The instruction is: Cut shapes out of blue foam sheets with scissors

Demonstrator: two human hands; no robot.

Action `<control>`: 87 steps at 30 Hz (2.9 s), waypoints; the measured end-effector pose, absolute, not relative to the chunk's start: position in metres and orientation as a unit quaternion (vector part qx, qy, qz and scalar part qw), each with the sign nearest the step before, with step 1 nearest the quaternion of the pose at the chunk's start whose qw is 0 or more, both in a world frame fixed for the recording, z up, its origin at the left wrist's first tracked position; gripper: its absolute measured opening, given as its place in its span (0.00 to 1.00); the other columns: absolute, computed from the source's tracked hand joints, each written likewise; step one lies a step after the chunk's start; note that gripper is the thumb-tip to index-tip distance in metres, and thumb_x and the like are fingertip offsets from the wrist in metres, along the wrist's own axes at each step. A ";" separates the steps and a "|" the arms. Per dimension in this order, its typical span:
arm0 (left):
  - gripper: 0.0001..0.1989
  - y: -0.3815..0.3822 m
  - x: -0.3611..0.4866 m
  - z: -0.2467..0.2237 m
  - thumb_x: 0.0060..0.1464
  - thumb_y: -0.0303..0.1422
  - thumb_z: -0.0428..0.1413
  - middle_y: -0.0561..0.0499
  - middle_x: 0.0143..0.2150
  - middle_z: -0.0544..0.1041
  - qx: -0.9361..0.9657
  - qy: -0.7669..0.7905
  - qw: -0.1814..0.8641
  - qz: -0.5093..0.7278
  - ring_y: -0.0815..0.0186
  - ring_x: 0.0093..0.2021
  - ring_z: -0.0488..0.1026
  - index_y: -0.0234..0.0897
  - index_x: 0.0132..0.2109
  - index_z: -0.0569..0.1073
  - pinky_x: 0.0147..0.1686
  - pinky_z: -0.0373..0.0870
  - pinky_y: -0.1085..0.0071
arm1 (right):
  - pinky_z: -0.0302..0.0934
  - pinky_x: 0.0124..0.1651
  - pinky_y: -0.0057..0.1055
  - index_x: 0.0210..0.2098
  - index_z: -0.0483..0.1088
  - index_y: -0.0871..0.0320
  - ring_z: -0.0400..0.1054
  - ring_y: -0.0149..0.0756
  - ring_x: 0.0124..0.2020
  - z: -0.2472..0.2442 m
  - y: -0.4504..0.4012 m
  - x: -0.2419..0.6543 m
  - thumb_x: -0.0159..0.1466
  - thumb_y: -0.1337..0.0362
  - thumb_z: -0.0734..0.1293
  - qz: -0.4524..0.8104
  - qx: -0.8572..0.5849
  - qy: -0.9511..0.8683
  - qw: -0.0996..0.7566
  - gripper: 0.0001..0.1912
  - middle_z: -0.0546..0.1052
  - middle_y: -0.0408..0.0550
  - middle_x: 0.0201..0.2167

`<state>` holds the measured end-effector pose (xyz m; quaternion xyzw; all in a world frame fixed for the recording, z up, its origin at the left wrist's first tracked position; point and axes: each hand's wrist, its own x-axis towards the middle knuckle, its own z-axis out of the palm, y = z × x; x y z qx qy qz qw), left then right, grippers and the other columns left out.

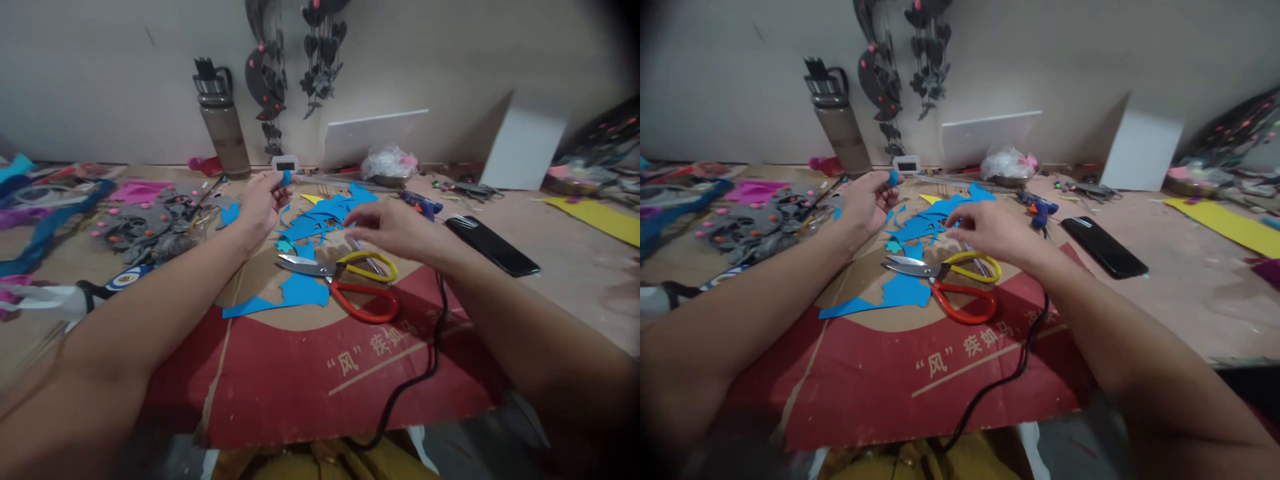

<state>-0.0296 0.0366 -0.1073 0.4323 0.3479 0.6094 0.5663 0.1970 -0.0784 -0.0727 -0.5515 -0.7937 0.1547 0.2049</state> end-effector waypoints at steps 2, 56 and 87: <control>0.07 0.039 -0.032 -0.109 0.51 0.31 0.61 0.53 0.32 0.78 0.429 0.351 0.564 0.611 0.75 0.25 0.69 0.38 0.33 0.69 0.26 0.65 0.78 | 0.61 0.37 0.32 0.47 0.77 0.51 0.71 0.39 0.34 -0.069 -0.095 0.186 0.61 0.56 0.69 0.167 -0.515 -0.833 0.113 0.15 0.80 0.48 0.37; 0.11 0.068 -0.050 -0.132 0.43 0.27 0.66 0.54 0.25 0.74 0.438 0.327 0.541 0.639 0.74 0.22 0.67 0.35 0.30 0.70 0.24 0.62 0.77 | 0.54 0.39 0.31 0.30 0.70 0.59 0.62 0.33 0.33 -0.047 -0.057 0.137 0.65 0.66 0.64 0.109 -0.402 -0.869 0.268 0.08 0.71 0.44 0.29; 0.19 0.045 0.010 -0.068 0.30 0.36 0.73 0.52 0.29 0.76 0.490 0.298 0.536 0.619 0.71 0.29 0.69 0.34 0.31 0.76 0.26 0.62 0.75 | 0.57 0.31 0.27 0.33 0.77 0.61 0.61 0.29 0.26 -0.037 0.030 0.193 0.59 0.59 0.65 0.367 -0.430 -0.680 0.466 0.13 0.74 0.42 0.24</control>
